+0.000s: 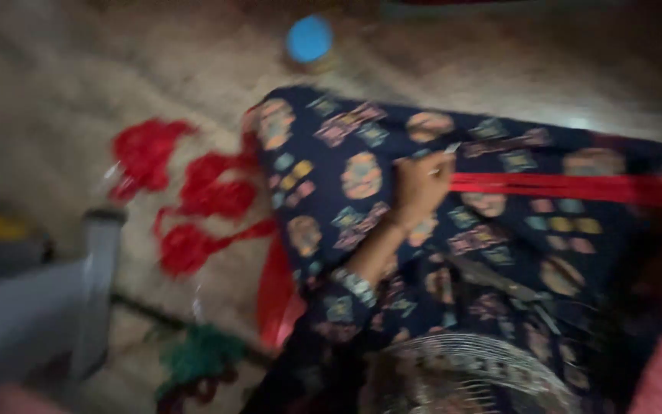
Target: Measure and attach a decorative red ribbon border to the edge of a piece of red fabric.
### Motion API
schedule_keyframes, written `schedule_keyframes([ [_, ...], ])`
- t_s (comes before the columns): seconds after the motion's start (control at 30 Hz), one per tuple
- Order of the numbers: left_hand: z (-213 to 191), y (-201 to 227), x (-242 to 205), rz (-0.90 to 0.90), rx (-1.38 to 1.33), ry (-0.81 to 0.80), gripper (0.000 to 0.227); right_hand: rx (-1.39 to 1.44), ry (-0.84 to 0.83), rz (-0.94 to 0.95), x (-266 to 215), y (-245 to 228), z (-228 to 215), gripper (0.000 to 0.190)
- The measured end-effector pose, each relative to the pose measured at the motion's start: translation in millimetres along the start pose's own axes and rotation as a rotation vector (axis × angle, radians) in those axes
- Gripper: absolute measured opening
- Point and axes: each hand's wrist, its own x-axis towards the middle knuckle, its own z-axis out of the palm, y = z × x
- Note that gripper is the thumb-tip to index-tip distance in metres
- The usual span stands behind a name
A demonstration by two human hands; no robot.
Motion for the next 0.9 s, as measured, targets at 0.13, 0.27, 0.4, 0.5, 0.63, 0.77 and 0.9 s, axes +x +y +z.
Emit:
schedule_keyframes([
  [0.13,-8.0,11.5,4.6,-0.01,0.117,-0.036,0.011,-0.824,0.588,-0.43,-62.4,-146.9,71.6,0.027],
  [0.27,3.0,-2.3,4.6,0.083,0.239,-0.08,0.015,-1.056,0.518,-0.275,-83.2,-201.2,101.7,0.024],
  [0.4,-0.8,7.5,7.7,0.084,0.226,-0.1,0.018,-0.927,0.534,-0.307,-84.6,-222.8,107.7,0.02],
  [0.5,-3.4,16.6,4.7,0.124,0.304,-0.124,0.02,-0.814,0.597,-0.348,-88.9,-229.9,116.3,0.02],
  [0.63,-16.2,26.3,8.2,0.212,0.495,-0.201,0.023,-0.905,0.533,-0.322,-84.6,-227.8,115.1,0.02],
  [0.77,-15.5,32.4,3.6,0.219,0.553,-0.245,0.023,-0.856,0.615,-0.251,-87.6,-220.9,117.0,0.021],
  [0.9,-17.9,36.9,8.1,0.205,0.527,-0.248,0.024,-0.814,0.596,-0.231,-87.6,-213.4,119.7,0.022],
])
